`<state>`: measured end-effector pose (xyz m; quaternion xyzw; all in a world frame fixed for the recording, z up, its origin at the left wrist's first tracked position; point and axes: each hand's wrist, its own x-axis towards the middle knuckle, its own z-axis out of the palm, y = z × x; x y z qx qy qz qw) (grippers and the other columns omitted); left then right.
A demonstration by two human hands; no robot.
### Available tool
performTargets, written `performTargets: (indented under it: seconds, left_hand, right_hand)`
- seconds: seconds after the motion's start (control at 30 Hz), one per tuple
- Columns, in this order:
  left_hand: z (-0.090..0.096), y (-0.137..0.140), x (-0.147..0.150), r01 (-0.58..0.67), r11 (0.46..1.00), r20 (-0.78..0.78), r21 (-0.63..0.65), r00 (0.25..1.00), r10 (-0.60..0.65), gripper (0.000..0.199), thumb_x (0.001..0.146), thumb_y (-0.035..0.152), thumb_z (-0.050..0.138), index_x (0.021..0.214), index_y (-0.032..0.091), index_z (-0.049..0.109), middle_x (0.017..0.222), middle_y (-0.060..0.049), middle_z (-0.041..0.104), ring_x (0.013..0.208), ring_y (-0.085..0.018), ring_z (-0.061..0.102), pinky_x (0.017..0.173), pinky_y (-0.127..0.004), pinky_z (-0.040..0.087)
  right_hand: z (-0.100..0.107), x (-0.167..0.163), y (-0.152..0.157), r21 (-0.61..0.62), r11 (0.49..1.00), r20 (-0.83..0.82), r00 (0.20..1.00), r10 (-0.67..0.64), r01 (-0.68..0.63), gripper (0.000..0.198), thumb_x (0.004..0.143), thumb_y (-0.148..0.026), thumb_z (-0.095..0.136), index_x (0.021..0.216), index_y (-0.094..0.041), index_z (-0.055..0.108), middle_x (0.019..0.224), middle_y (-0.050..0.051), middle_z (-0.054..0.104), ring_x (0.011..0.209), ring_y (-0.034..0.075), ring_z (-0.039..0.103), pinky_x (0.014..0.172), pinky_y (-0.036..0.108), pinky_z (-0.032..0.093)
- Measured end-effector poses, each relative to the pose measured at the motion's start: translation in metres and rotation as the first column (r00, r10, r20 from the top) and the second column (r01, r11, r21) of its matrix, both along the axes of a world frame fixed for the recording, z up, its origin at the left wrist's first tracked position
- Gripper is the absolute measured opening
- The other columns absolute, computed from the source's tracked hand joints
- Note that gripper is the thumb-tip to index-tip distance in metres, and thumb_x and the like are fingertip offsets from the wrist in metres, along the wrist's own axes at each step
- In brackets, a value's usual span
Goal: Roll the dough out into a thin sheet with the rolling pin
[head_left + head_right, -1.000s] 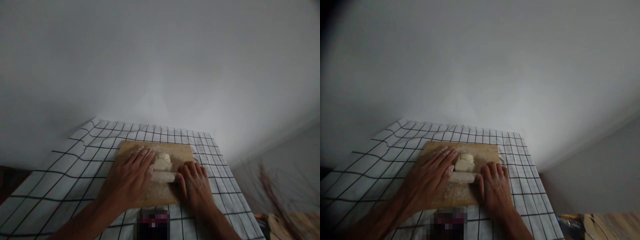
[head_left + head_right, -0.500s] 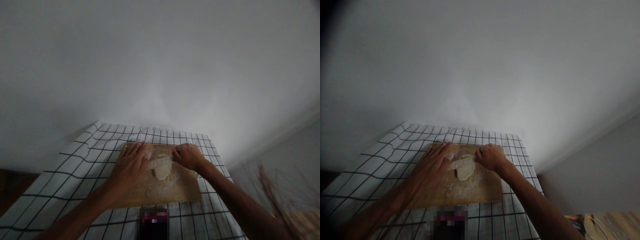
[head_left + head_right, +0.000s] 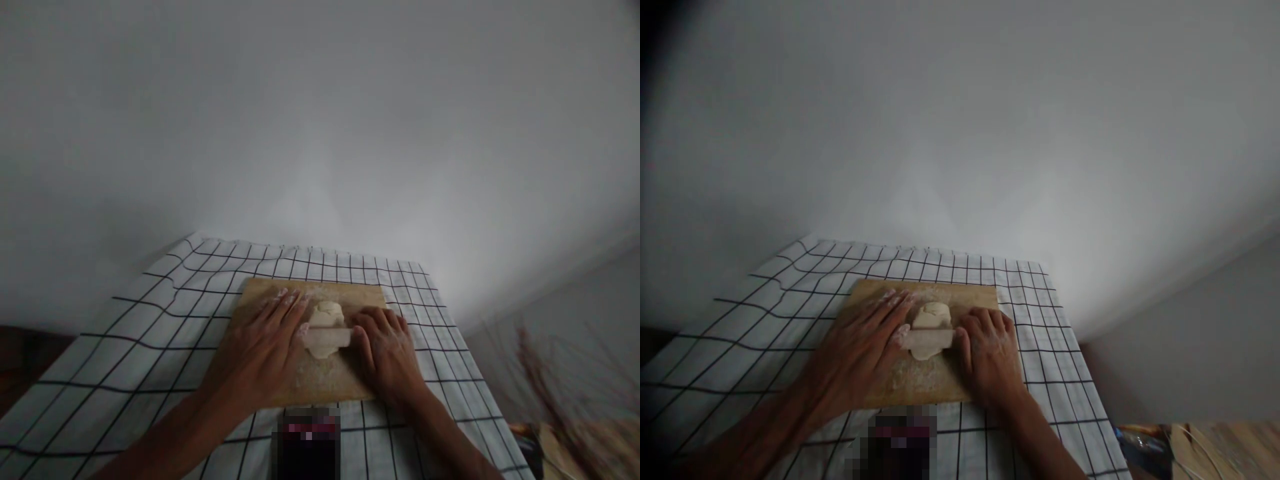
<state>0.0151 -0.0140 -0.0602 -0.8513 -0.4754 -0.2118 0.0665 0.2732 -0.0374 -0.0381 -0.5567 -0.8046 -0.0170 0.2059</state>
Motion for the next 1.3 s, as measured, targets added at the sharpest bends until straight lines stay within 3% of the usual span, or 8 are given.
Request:
performTargets:
  seconds: [0.17, 0.37, 0.47, 0.57, 0.77, 0.93, 1.13, 1.3]
  left_hand:
    - [-0.004, -0.012, -0.006, 0.056, 0.998, 0.021, -0.005, 0.998, -0.056, 0.058, 0.105, 0.033, 0.042, 0.160, 0.017, 0.035, 0.164, -0.011, 0.041, 0.151, -0.029, 0.038, 0.123, -0.051, 0.038]
    - [0.005, 0.023, -0.002, -0.074, 0.994, 0.006, -0.080, 0.997, 0.075, 0.051, 0.108, 0.036, 0.035, 0.152, 0.013, 0.047, 0.156, -0.015, 0.050, 0.150, -0.030, 0.040, 0.123, -0.055, 0.034]
    - [0.011, 0.042, 0.001, -0.115, 0.992, -0.007, -0.054, 0.993, 0.114, 0.049, 0.105, 0.029, 0.034, 0.148, 0.011, 0.050, 0.154, -0.017, 0.052, 0.147, -0.034, 0.043, 0.121, -0.061, 0.033]
    - [0.016, 0.049, 0.003, -0.098, 0.995, -0.017, -0.028, 0.995, 0.098, 0.050, 0.101, 0.026, 0.038, 0.147, 0.012, 0.052, 0.152, -0.018, 0.054, 0.144, -0.036, 0.047, 0.119, -0.064, 0.033]
    - [0.015, 0.038, 0.007, -0.019, 1.000, -0.019, 0.018, 1.000, 0.020, 0.052, 0.101, 0.030, 0.041, 0.149, 0.010, 0.050, 0.154, -0.017, 0.053, 0.147, -0.034, 0.044, 0.124, -0.060, 0.029]
    - [0.002, 0.022, 0.000, 0.044, 0.999, 0.020, -0.002, 0.999, -0.044, 0.054, 0.103, 0.031, 0.040, 0.152, 0.009, 0.047, 0.157, -0.015, 0.049, 0.149, -0.031, 0.042, 0.125, -0.053, 0.032]
    - [0.000, -0.008, -0.011, 0.091, 0.996, -0.012, -0.013, 0.996, -0.092, 0.059, 0.104, 0.032, 0.042, 0.161, 0.016, 0.034, 0.166, -0.009, 0.037, 0.153, -0.027, 0.034, 0.128, -0.050, 0.028]
    - [0.005, 0.002, -0.010, 0.107, 0.994, -0.027, -0.013, 0.994, -0.108, 0.055, 0.105, 0.033, 0.039, 0.158, 0.015, 0.040, 0.162, -0.011, 0.042, 0.152, -0.029, 0.037, 0.126, -0.053, 0.029]
  right_hand:
    - [0.005, -0.006, -0.014, -0.012, 0.999, 0.027, 0.998, -0.050, 0.051, 0.030, 0.106, -0.045, 0.046, 0.097, -0.023, 0.064, 0.099, 0.006, 0.069, 0.096, 0.024, 0.060, 0.087, 0.040, 0.045]
    - [0.045, -0.007, 0.044, -0.117, 0.986, 0.192, 0.977, -0.094, 0.117, 0.044, 0.108, -0.044, 0.037, 0.081, -0.023, 0.065, 0.082, 0.003, 0.072, 0.071, 0.019, 0.065, 0.065, 0.031, 0.042]
    - [0.052, -0.006, 0.074, -0.138, 0.989, 0.235, 0.972, -0.021, 0.055, 0.033, 0.105, -0.037, 0.042, 0.091, -0.023, 0.068, 0.093, 0.005, 0.074, 0.085, 0.021, 0.068, 0.072, 0.033, 0.048]
    - [0.039, -0.001, 0.085, -0.102, 0.994, 0.190, 0.980, 0.062, -0.043, 0.031, 0.106, -0.032, 0.041, 0.115, -0.023, 0.069, 0.126, 0.008, 0.070, 0.119, 0.024, 0.062, 0.098, 0.039, 0.049]
    - [0.007, 0.009, 0.055, -0.053, 0.998, 0.089, 0.995, 0.038, -0.033, 0.042, 0.108, -0.032, 0.034, 0.140, -0.024, 0.060, 0.156, 0.006, 0.051, 0.149, 0.026, 0.039, 0.123, 0.051, 0.031]
    - [0.006, 0.002, 0.017, -0.019, 1.000, 0.060, 0.998, 0.002, -0.001, 0.039, 0.108, -0.033, 0.037, 0.132, -0.024, 0.066, 0.156, 0.004, 0.053, 0.148, 0.027, 0.042, 0.124, 0.053, 0.031]
    - [0.001, -0.009, -0.029, -0.011, 1.000, 0.033, 0.999, 0.007, -0.007, 0.043, 0.109, -0.033, 0.039, 0.150, -0.026, 0.051, 0.157, 0.002, 0.051, 0.149, 0.024, 0.042, 0.123, 0.051, 0.035]
    - [-0.002, -0.008, -0.022, -0.007, 1.000, 0.049, 0.999, -0.002, 0.002, 0.043, 0.109, -0.036, 0.039, 0.149, -0.025, 0.052, 0.160, 0.004, 0.048, 0.152, 0.025, 0.037, 0.125, 0.052, 0.031]
